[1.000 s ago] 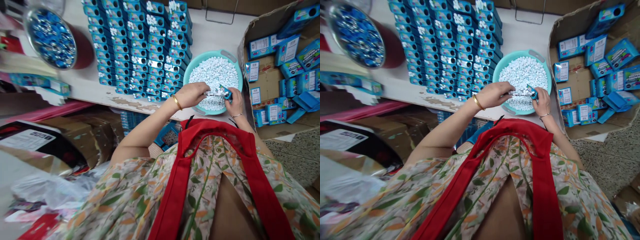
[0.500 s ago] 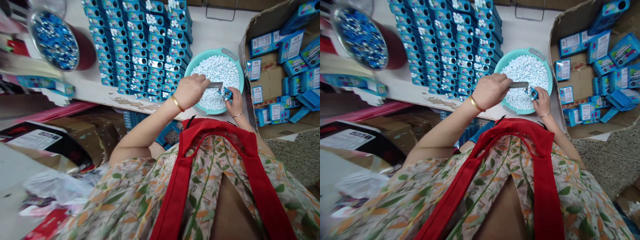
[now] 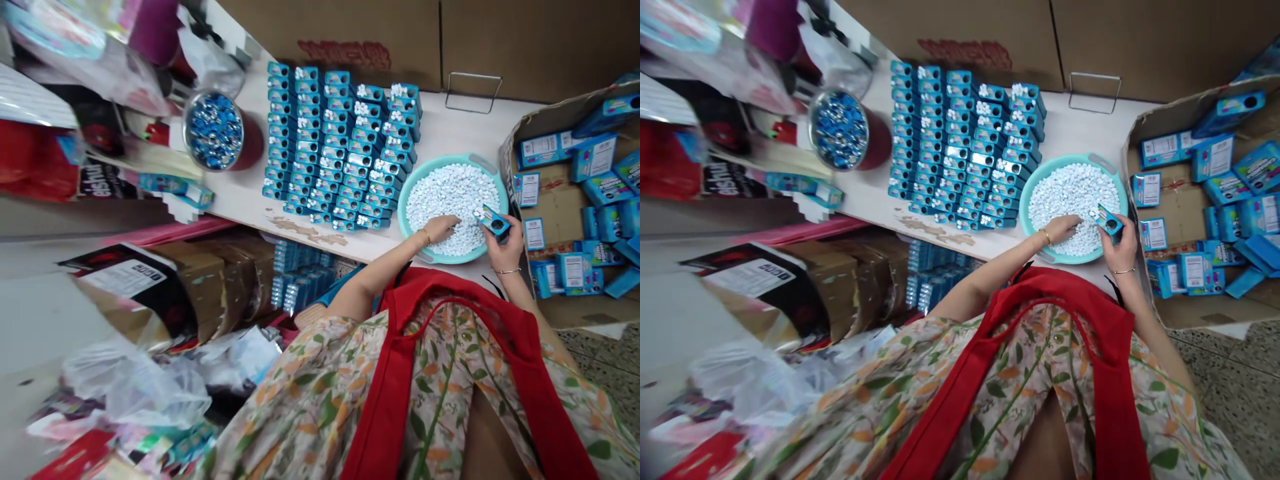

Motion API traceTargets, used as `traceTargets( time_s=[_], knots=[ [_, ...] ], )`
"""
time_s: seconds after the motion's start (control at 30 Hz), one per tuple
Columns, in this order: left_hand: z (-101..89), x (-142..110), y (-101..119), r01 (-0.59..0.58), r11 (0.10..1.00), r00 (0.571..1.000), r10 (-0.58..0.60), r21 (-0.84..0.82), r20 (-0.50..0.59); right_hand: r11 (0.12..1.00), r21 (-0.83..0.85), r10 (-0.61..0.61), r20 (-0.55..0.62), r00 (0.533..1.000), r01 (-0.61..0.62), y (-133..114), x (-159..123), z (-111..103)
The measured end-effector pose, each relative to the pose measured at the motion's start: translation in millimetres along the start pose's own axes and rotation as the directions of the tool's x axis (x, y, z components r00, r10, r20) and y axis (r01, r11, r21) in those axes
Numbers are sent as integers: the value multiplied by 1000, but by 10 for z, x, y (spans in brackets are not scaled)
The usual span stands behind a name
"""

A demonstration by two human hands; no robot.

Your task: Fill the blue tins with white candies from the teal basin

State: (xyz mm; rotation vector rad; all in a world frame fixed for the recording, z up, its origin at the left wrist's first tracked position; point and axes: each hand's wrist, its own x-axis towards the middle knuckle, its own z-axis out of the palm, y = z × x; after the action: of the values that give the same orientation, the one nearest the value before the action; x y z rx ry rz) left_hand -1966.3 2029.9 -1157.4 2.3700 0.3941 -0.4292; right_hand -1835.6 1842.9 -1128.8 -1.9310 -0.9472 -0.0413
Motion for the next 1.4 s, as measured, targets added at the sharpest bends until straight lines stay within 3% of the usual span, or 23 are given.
traceTargets(
  time_s=[0.13,0.23,0.33,0.53,0.7,0.87,0.97,1.07,1.23,1.33,1.4],
  knots=[
    [-268,-280,-165,-82,991,997,82,-109,-9,1000,-22,4,-7,1000,-4,94,22,19],
    [-566,-613,-247,-136,989,989,131,-64,-66,1000,-13,-3,57,998,3,161,10,51],
    [-884,-898,-179,-175,985,978,175,11,-116,998,-10,-56,140,989,58,190,-12,117],
    [-1282,-1079,347,-183,947,974,210,264,-79,990,-39,-122,266,956,137,115,-68,286],
    [-1308,-1077,855,-55,872,988,120,486,-102,988,-15,-141,304,942,153,45,-117,378],
    [-1299,-1190,1159,-28,848,984,117,529,-136,992,18,-123,301,946,123,28,-151,407],
    [-1372,-1293,1059,-29,879,975,129,476,-180,996,69,-80,293,953,63,19,-166,376],
    [-1385,-1298,739,-60,928,959,156,368,-237,987,162,-30,270,962,-15,-6,-189,363],
    [-1022,-976,129,-236,964,936,259,123,-239,956,278,-18,362,932,-89,-159,-282,520],
    [-798,-888,-25,-259,966,950,258,15,-176,949,298,-51,453,890,-97,-255,-290,562],
    [-759,-1020,-64,-239,971,953,230,-26,-197,962,271,-93,455,886,-38,-216,-199,438]
  ],
)
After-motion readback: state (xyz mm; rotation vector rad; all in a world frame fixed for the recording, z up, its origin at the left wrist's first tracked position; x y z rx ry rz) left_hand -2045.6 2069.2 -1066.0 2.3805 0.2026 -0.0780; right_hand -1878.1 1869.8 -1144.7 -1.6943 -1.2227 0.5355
